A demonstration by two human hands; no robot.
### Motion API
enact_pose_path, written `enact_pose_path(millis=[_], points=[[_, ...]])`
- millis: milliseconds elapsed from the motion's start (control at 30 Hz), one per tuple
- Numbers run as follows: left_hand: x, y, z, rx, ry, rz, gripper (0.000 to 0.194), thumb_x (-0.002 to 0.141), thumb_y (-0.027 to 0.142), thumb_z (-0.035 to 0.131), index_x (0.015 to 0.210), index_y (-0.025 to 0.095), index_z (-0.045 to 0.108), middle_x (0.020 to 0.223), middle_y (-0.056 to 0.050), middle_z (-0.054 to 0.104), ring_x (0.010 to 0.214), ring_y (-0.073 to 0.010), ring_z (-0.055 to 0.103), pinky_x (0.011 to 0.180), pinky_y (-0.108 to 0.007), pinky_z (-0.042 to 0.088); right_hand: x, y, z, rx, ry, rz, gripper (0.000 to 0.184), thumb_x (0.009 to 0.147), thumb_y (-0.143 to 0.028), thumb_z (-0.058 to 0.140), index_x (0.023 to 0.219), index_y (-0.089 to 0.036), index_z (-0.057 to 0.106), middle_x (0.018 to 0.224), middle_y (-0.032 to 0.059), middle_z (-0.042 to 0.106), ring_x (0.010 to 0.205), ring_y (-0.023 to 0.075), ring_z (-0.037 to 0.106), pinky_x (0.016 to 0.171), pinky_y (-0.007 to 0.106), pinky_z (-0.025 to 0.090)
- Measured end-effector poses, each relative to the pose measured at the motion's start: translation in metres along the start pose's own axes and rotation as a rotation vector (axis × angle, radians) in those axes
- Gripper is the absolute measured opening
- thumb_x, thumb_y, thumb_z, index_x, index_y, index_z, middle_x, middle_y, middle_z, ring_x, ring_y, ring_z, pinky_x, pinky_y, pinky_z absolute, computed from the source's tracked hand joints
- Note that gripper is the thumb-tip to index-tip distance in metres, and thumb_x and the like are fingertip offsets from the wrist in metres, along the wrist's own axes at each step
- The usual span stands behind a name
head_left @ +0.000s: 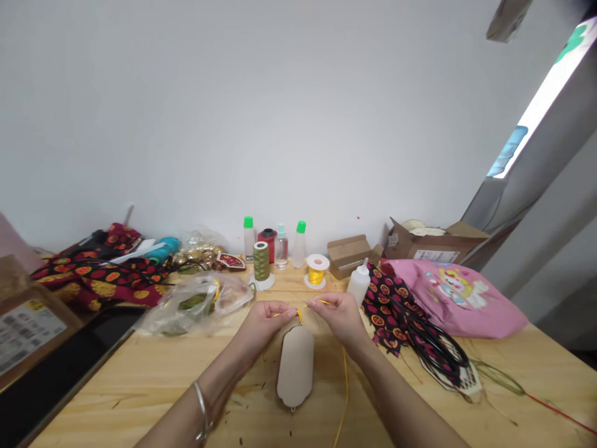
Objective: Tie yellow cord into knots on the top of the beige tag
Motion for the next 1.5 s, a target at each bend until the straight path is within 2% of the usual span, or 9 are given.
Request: enact_pose_path(millis=[400, 500, 633, 867, 967, 1067, 1167, 1333, 1500], points=[[0.0, 0.003, -0.001, 0.097, 0.012, 0.112, 0.019, 0.059, 0.03, 0.063, 0.06, 0.011, 0.063, 0.063, -0.004, 0.063, 0.058, -0.0108, 0.052, 0.056, -0.019, 0.037, 0.0, -0.003, -0.002, 0.136, 0.053, 0.054, 0.019, 0.053, -0.029, 0.064, 0.056, -0.011, 0.062, 0.051, 0.0002, 0.056, 0.048, 0.0097, 0.047, 0.049, 0.022, 0.038], [-0.002, 0.004, -0.002, 0.046, -0.034, 0.049, 0.019, 0.06, 0.031, 0.061, 0.061, 0.011, 0.062, 0.05, 0.001, 0.057, 0.041, -0.0048, 0.043, 0.041, -0.016, 0.03, 0.0, -0.004, -0.002, 0.116, 0.026, 0.049, 0.019, 0.054, -0.029, 0.063, 0.056, -0.011, 0.062, 0.052, -0.0002, 0.055, 0.049, 0.0091, 0.046, 0.05, 0.021, 0.037], [0.0, 0.001, -0.001, -0.067, -0.117, -0.008, 0.016, 0.065, 0.03, 0.057, 0.065, 0.014, 0.055, 0.033, 0.011, 0.03, 0.029, -0.0012, 0.017, 0.031, -0.015, 0.011, -0.002, -0.006, 0.001, 0.074, -0.026, 0.01, 0.019, 0.056, -0.03, 0.061, 0.054, -0.012, 0.06, 0.048, -0.0022, 0.051, 0.047, 0.0072, 0.041, 0.047, 0.019, 0.033], [0.0, -0.001, 0.0, -0.036, -0.142, 0.007, 0.016, 0.067, 0.029, 0.053, 0.067, 0.014, 0.052, 0.035, 0.012, 0.026, 0.03, -0.0018, 0.014, 0.03, -0.015, 0.006, -0.002, -0.003, 0.002, -0.013, -0.042, -0.042, 0.023, 0.059, -0.033, 0.058, 0.057, -0.011, 0.06, 0.047, -0.0023, 0.046, 0.046, 0.0069, 0.035, 0.044, 0.019, 0.028], [0.0, 0.001, 0.001, 0.093, -0.092, 0.046, 0.019, 0.065, 0.032, 0.055, 0.064, 0.013, 0.053, 0.035, 0.01, 0.032, 0.03, -0.002, 0.02, 0.031, -0.014, 0.011, -0.002, -0.003, 0.002, -0.015, -0.047, -0.038, 0.024, 0.06, -0.034, 0.057, 0.057, -0.01, 0.059, 0.046, -0.0028, 0.044, 0.045, 0.0066, 0.033, 0.044, 0.019, 0.027], [-0.001, 0.004, 0.004, 0.238, -0.042, 0.176, 0.018, 0.062, 0.031, 0.057, 0.059, 0.013, 0.055, 0.047, 0.004, 0.049, 0.04, -0.0047, 0.037, 0.039, -0.015, 0.027, -0.002, -0.003, 0.004, -0.026, -0.062, -0.051, 0.024, 0.06, -0.034, 0.057, 0.055, -0.01, 0.059, 0.045, -0.0031, 0.043, 0.044, 0.006, 0.032, 0.042, 0.019, 0.026], [-0.001, 0.005, 0.007, 0.373, -0.067, 0.25, 0.017, 0.064, 0.029, 0.055, 0.061, 0.013, 0.061, 0.058, 0.0, 0.058, 0.053, -0.0095, 0.047, 0.05, -0.018, 0.035, -0.002, -0.003, 0.006, -0.064, -0.061, -0.052, 0.024, 0.06, -0.033, 0.056, 0.054, -0.01, 0.059, 0.044, -0.0033, 0.042, 0.043, 0.0061, 0.032, 0.041, 0.019, 0.025], [-0.002, 0.002, 0.008, 0.408, -0.137, 0.231, 0.02, 0.066, 0.028, 0.052, 0.067, 0.014, 0.066, 0.062, -0.001, 0.063, 0.056, -0.0115, 0.05, 0.052, -0.019, 0.036, -0.004, 0.001, 0.008, -0.193, -0.04, -0.147, 0.024, 0.064, -0.032, 0.053, 0.059, -0.01, 0.061, 0.054, 0.0002, 0.051, 0.045, 0.0073, 0.038, 0.042, 0.019, 0.029], [-0.003, 0.002, 0.009, 0.319, -0.055, 0.129, 0.018, 0.063, 0.028, 0.056, 0.064, 0.012, 0.064, 0.052, 0.001, 0.058, 0.044, -0.0069, 0.041, 0.041, -0.016, 0.03, -0.008, 0.008, 0.008, -0.389, -0.012, -0.261, 0.024, 0.072, -0.032, 0.046, 0.068, -0.015, 0.063, 0.056, 0.0002, 0.056, 0.049, 0.0087, 0.044, 0.045, 0.018, 0.031]])
Point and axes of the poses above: each hand's wrist, its own x-axis towards the middle knuckle, its own z-axis out of the palm, y = z × x, the point moved 1 cm from there along x, towards the middle knuckle
